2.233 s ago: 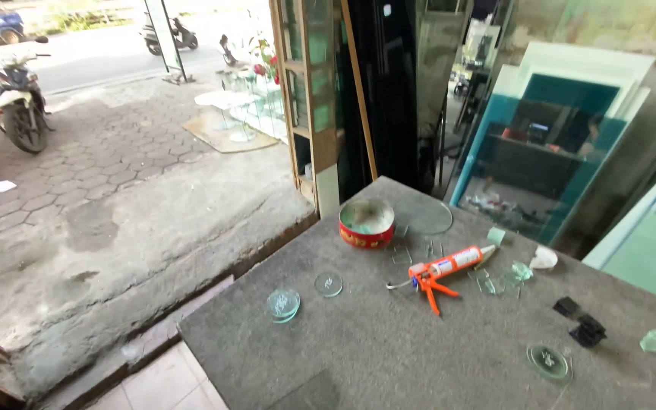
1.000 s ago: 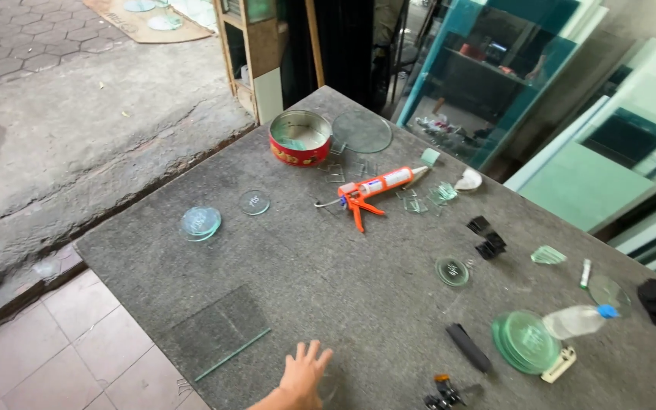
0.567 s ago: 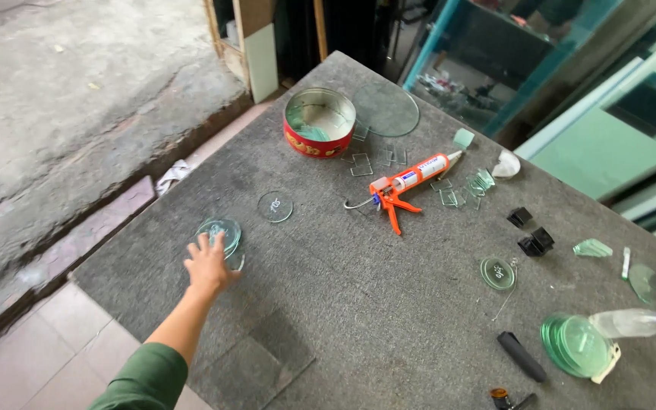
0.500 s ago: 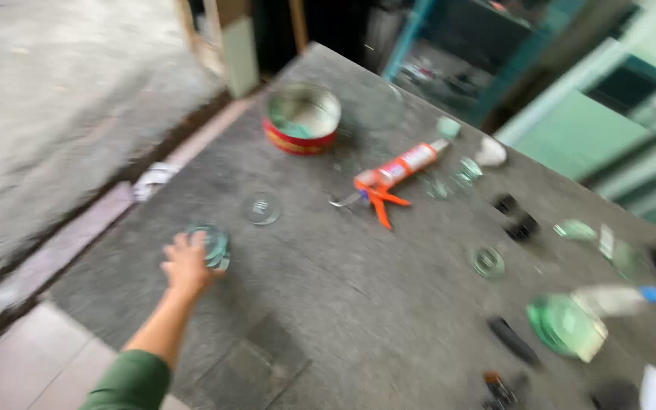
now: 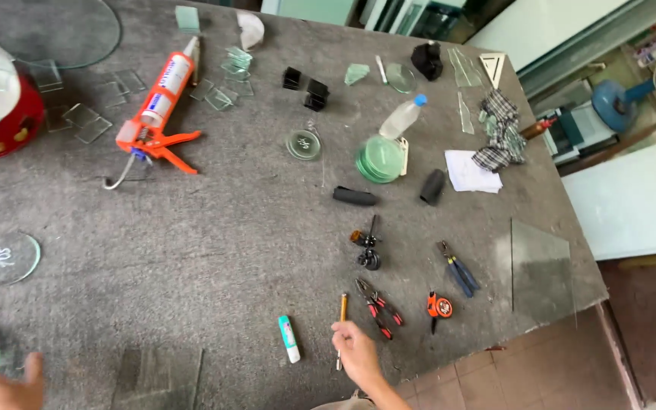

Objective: Measuring, marking, and cutting glass pieces on a workbench using specialized tools including a glass cutter and pliers.

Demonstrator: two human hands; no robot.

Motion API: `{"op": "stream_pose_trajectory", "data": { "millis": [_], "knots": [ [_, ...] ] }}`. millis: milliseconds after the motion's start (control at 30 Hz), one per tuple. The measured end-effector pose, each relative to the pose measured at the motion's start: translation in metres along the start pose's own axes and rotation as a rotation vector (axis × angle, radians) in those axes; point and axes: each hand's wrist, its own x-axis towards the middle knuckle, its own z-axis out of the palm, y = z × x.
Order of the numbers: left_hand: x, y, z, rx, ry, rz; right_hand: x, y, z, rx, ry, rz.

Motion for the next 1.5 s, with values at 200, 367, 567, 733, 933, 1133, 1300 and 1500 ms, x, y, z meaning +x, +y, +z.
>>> {"op": "stream_pose_trajectory", "data": {
  "millis": [200, 367, 567, 733, 933, 1133, 1300, 1500],
  "knots": [
    [-0.136, 0.148, -0.064, -0.095, 0.144, 0.393, 0.075, -0.070, -0.091, 0.297, 0.326, 0.082],
    [-0.285, 0.194, 0.015, -0.277, -0.258, 0.351, 0.207, -0.110, -0.130, 0.281, 0.116, 0.272],
    [-0.346, 0.279, 0.034, -0.325, -0.327, 0.382, 0.253, -0.135, -0.097, 0.132, -0.216, 0.233],
    [-0.247, 0.410, -0.098, -0.659, -0.498, 0.469, 0.160, -0.147, -0.110, -0.028, -0.263, -0.340],
    [-0.149, 0.541, -0.221, -1.047, -0.423, 0.668, 0.014, -0.170, -0.167, 0.591, -0.256, -0.555],
    [-0.106, 0.581, -0.307, -1.184, -0.326, 0.879, -0.058, -0.181, -0.194, 1.213, -0.287, -0.476],
    [-0.093, 0.576, -0.342, -1.225, -0.278, 1.003, -0.099, -0.192, -0.208, 1.050, -0.169, -0.393],
    [-0.084, 0.567, -0.371, -1.324, -0.316, 1.103, -0.113, -0.177, -0.211, 0.772, -0.792, -0.528]
  ]
}}
